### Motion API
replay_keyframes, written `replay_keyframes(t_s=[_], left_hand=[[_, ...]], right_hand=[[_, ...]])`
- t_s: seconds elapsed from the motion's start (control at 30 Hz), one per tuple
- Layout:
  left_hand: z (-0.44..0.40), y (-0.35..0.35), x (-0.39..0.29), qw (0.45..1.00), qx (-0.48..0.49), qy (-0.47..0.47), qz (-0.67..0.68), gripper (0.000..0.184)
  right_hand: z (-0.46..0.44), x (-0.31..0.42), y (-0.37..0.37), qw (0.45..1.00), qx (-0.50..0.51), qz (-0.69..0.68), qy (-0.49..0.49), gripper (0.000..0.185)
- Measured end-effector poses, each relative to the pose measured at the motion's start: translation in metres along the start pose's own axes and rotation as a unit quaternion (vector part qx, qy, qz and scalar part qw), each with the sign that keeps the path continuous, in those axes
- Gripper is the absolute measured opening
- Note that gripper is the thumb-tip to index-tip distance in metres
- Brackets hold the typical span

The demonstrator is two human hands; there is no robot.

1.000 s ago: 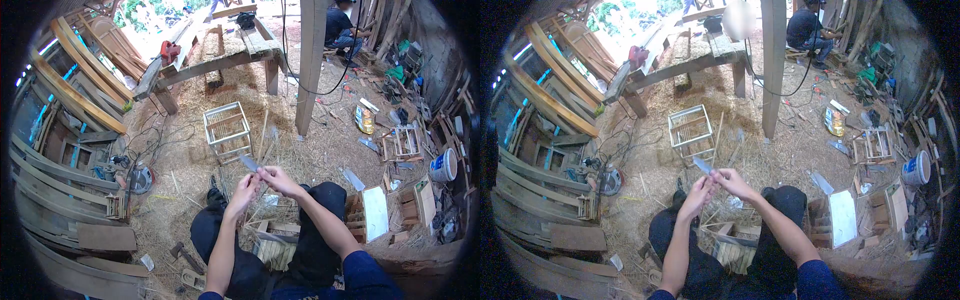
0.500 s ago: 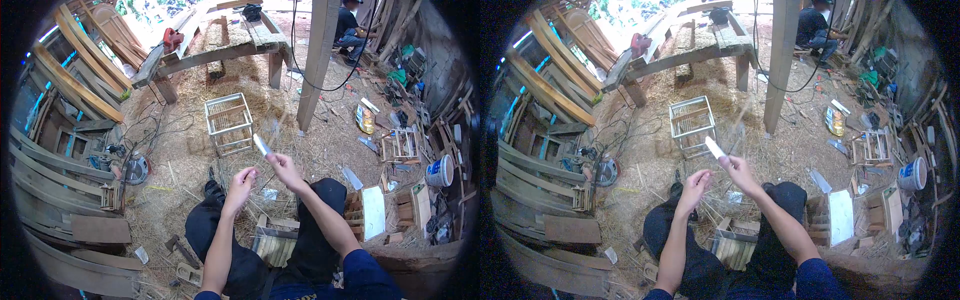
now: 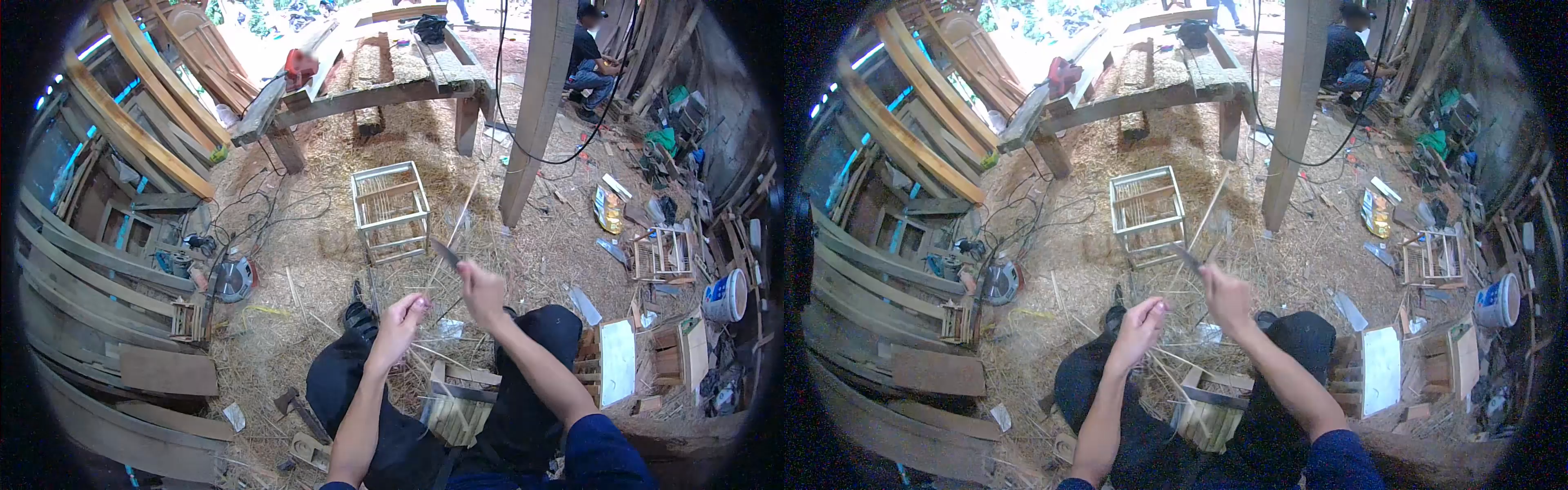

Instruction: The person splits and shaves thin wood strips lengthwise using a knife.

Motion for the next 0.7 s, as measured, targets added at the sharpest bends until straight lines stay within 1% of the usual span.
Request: replay_keyframes(t_s=[0.03, 0.07, 0.13, 0.17, 0.2, 0.23, 0.27, 0.3, 0.37, 0.4, 0.43, 0.47, 0.5, 0.53, 0.57, 0.6, 0.67, 0.7], left_hand=[[-0.001, -0.001, 0.001, 1.0, 0.005, 0.006, -0.012, 0.026], [0.0, -0.003, 0.001, 1.0, 0.009, 0.011, -0.023, 0.027], [0.004, 0.0, -0.009, 0.999, 0.023, 0.021, -0.026, 0.027], [0.004, 0.0, -0.009, 0.999, 0.013, 0.039, -0.036, 0.025], [0.003, 0.002, -0.009, 0.997, 0.004, 0.056, -0.045, 0.024], [0.001, 0.006, -0.009, 0.996, -0.004, 0.077, -0.053, 0.023], [-0.001, 0.006, -0.006, 0.996, -0.006, 0.082, -0.032, 0.024], [-0.004, 0.009, -0.006, 0.993, -0.018, 0.115, -0.037, 0.025], [-0.005, 0.009, -0.004, 0.982, -0.045, 0.178, -0.055, 0.026], [-0.001, 0.012, -0.01, 0.993, -0.015, 0.106, -0.053, 0.03], [0.0, 0.013, -0.005, 0.996, -0.001, 0.075, -0.039, 0.029], [0.003, 0.016, 0.001, 0.999, 0.012, 0.043, -0.021, 0.029], [0.005, 0.019, 0.005, 1.0, 0.027, 0.013, -0.004, 0.028], [0.007, 0.018, 0.008, 0.997, 0.019, -0.04, 0.07, 0.027], [0.005, 0.017, 0.005, 0.998, 0.016, -0.027, 0.056, 0.027], [0.004, 0.013, 0.004, 0.999, 0.015, -0.016, 0.039, 0.027], [0.005, 0.013, -0.002, 0.999, 0.02, -0.014, -0.025, 0.027], [0.007, 0.016, -0.008, 0.999, 0.016, 0.023, -0.035, 0.027]], right_hand=[[0.006, 0.008, 0.006, 0.999, 0.035, 0.011, -0.02, 0.029], [-0.003, 0.008, -0.003, 0.998, 0.011, -0.003, -0.055, 0.028], [-0.029, -0.026, 0.001, 0.998, 0.001, 0.023, 0.067, 0.026], [-0.031, -0.041, -0.002, 0.991, -0.004, 0.04, 0.126, 0.025], [-0.022, -0.033, -0.001, 0.989, 0.002, 0.005, 0.148, 0.028], [-0.011, -0.012, -0.001, 0.997, 0.011, 0.003, 0.074, 0.031], [0.006, 0.007, -0.001, 1.0, 0.019, 0.001, -0.001, 0.033], [0.012, 0.023, -0.003, 0.997, 0.027, -0.001, -0.076, 0.036], [-0.017, -0.01, -0.013, 0.999, -0.009, 0.013, 0.04, 0.032], [-0.033, -0.024, -0.014, 0.995, -0.025, 0.015, 0.099, 0.03], [-0.039, -0.034, -0.015, 0.987, -0.04, 0.017, 0.156, 0.028], [-0.036, -0.033, -0.013, 0.99, -0.058, 0.027, 0.127, 0.029], [-0.02, -0.024, -0.008, 0.996, -0.039, 0.015, 0.075, 0.032], [0.003, -0.012, -0.005, 1.0, -0.021, 0.002, 0.021, 0.035], [0.014, -0.002, -0.002, 0.999, -0.001, -0.01, -0.033, 0.038], [0.01, 0.002, -0.004, 0.998, -0.003, 0.02, -0.063, 0.041], [-0.026, -0.008, -0.019, 0.998, -0.027, 0.007, 0.054, 0.038], [-0.041, -0.018, -0.023, 0.993, -0.038, 0.0, 0.11, 0.036]])
Point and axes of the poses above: each hand's wrist, its own z-axis away from the middle knuckle, its own y-axis out of the palm, x = y × z, the point moved 8 cm from there along -z, towards the middle knuckle, and after that the axes turned 15 degrees about -x, right-handed, at the moved point
